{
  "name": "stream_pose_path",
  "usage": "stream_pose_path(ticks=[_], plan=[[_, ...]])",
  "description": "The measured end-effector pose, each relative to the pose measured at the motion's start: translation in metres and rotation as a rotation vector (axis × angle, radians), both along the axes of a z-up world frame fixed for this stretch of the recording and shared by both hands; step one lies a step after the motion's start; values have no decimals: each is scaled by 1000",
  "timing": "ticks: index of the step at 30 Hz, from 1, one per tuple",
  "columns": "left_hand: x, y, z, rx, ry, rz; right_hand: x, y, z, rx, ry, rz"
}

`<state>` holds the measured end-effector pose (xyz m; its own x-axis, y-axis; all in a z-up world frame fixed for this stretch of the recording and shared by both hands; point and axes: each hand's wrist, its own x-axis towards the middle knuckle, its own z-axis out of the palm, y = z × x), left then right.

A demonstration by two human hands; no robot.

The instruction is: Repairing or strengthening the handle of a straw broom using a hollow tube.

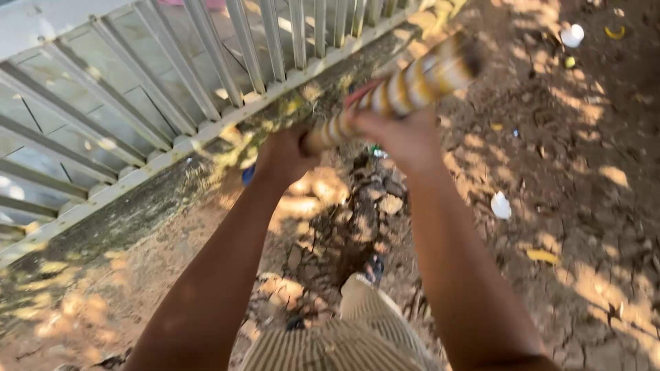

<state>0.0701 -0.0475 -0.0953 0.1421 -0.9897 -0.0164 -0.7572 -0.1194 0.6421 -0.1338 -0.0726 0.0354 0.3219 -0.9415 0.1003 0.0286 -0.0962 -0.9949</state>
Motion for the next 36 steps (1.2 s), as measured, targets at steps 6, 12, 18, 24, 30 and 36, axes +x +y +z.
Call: stream_pose_path(ticks=[6,12,18,24,30,36], plan=[[-63,-113,-49,211,208,-63,-46,-105,-52,-40,-47,25],[-226,-215,-30,111,310,-277,-199,-162,-24,10,211,-416],[-275,-223,85,67,141,-481,-277,-189,50,-184,212,-236],[-225,-218,20,354,-1,-257,-215,-199,0,142,244,-292],[-199,-231,-36,467,-30,-182,-193,-203,-116,-115,56,-55],[-300,-278,32,-4,53,-412,-301,-203,-18,-142,105,-423]])
